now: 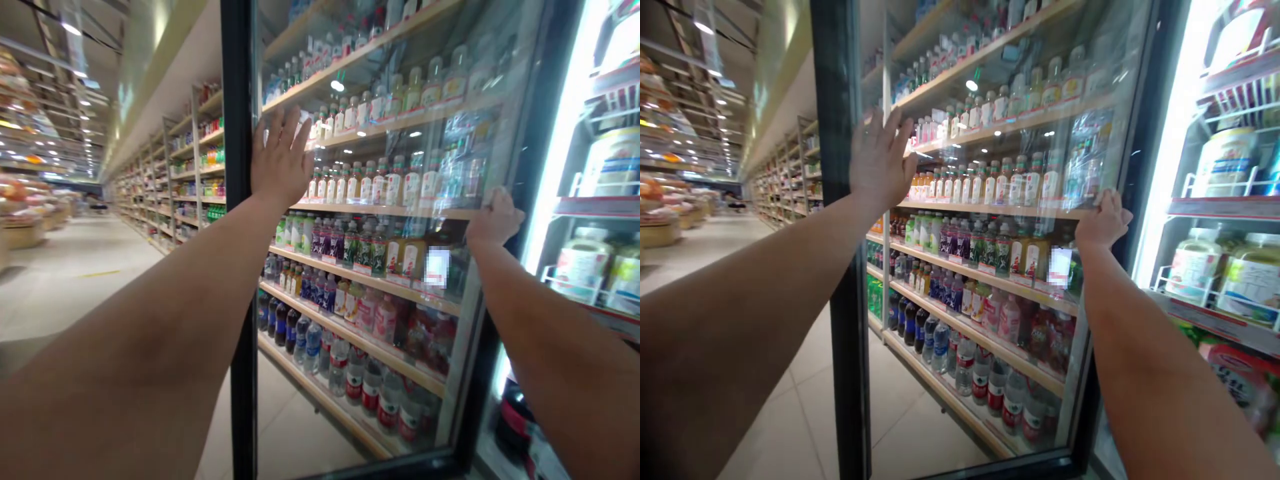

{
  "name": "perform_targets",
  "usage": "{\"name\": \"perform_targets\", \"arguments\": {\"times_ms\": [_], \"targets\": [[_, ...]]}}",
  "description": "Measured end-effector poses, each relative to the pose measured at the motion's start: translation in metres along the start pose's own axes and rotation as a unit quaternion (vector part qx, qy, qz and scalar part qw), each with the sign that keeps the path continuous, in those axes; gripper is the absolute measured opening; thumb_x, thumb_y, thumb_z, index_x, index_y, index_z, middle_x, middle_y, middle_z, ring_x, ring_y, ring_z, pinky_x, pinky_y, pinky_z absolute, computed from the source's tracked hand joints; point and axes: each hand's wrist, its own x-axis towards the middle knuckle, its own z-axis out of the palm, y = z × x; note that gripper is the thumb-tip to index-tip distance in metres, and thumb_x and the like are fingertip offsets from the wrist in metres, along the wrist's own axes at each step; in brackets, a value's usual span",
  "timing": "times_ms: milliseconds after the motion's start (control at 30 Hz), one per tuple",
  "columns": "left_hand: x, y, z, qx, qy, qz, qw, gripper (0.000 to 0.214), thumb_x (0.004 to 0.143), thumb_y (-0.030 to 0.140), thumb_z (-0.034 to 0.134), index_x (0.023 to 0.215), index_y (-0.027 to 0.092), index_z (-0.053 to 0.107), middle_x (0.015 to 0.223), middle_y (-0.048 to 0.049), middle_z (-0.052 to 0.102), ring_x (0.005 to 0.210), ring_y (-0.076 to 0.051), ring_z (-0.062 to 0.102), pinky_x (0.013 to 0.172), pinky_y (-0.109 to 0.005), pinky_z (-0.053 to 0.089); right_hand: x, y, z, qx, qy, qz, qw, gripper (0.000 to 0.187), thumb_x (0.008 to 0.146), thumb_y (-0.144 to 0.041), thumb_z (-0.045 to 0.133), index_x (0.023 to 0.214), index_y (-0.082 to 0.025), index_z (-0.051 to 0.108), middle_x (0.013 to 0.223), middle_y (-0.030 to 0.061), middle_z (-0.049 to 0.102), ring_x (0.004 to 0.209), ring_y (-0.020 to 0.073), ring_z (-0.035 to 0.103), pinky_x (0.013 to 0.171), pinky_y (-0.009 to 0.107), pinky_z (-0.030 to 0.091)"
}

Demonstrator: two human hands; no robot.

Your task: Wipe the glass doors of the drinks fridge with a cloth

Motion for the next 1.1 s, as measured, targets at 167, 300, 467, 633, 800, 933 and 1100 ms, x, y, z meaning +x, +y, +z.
{"name": "perform_targets", "arguments": {"times_ms": [167,300,467,633,800,933,1100], "targets": [[-0.002,0.000,0.001,0.012,0.033,0.012,0.999,0.081,0.092,0.063,0.010,0.160,0.023,0.026,0.169,0.0155,0.006,0.157,-0.014,-0.012,0.128,-0.037,-0.016,-0.015,-0.055,0.016,0.026,0.014,0.097,0.995,0.049,0.094,-0.022,0.031,0.128,-0.023,0.067,0.141,0.0140,0.057,0.127,0.0400,0.048,0.102,0.068,0.038],[-0.005,0.001,-0.001,0.000,0.030,0.021,0.999,0.082,0.091,0.066,0.011,0.161,0.026,0.026,0.168,0.0139,0.016,0.157,-0.017,-0.011,0.130,-0.044,-0.011,-0.042,-0.143,0.028,0.058,-0.027,-0.012,0.998,0.048,0.096,-0.026,0.034,0.135,-0.024,0.063,0.151,0.0069,0.051,0.134,0.0344,0.045,0.109,0.063,0.039],[-0.003,0.003,-0.003,0.046,0.012,0.014,0.999,0.089,0.089,0.069,-0.002,0.160,0.022,0.022,0.168,0.0166,0.009,0.144,-0.003,-0.036,0.119,-0.023,-0.032,-0.101,-0.218,0.025,0.091,-0.121,-0.182,0.971,0.049,0.100,-0.027,0.034,0.143,-0.028,0.057,0.156,0.0000,0.048,0.142,0.0319,0.039,0.116,0.058,0.035],[-0.003,0.004,-0.003,0.053,0.025,0.022,0.998,0.090,0.088,0.070,-0.006,0.158,0.024,0.027,0.168,0.0163,0.013,0.146,-0.001,-0.033,0.120,-0.018,-0.026,-0.128,-0.220,0.019,0.081,-0.180,-0.326,0.925,0.049,0.102,-0.025,0.035,0.146,-0.036,0.053,0.157,-0.0070,0.047,0.149,0.0257,0.035,0.119,0.050,0.034],[-0.003,-0.003,0.005,0.029,0.053,0.022,0.998,0.083,0.093,0.067,0.005,0.159,0.022,0.028,0.170,0.0139,0.009,0.158,-0.018,-0.001,0.129,-0.038,-0.012,-0.104,-0.181,0.013,0.081,-0.208,-0.377,0.899,0.050,0.102,-0.023,0.040,0.146,-0.040,0.052,0.157,-0.0090,0.046,0.150,0.0222,0.036,0.119,0.047,0.033],[-0.002,-0.006,0.005,0.024,0.059,0.031,0.997,0.074,0.094,0.062,0.014,0.159,0.031,0.030,0.168,0.0157,0.013,0.159,-0.018,0.002,0.131,-0.044,-0.004,-0.074,-0.137,0.007,0.058,-0.175,-0.328,0.926,0.048,0.103,-0.024,0.037,0.145,-0.038,0.054,0.155,-0.0066,0.049,0.148,0.0217,0.038,0.120,0.048,0.032],[-0.004,0.002,-0.003,0.035,0.034,0.016,0.999,0.074,0.093,0.061,0.019,0.159,0.031,0.030,0.169,0.0128,0.015,0.159,-0.021,0.002,0.131,-0.048,0.000,-0.044,-0.075,0.000,0.010,-0.111,-0.229,0.967,0.046,0.103,-0.030,0.036,0.143,-0.029,0.059,0.153,0.0015,0.052,0.142,0.0255,0.045,0.118,0.050,0.034]]}}
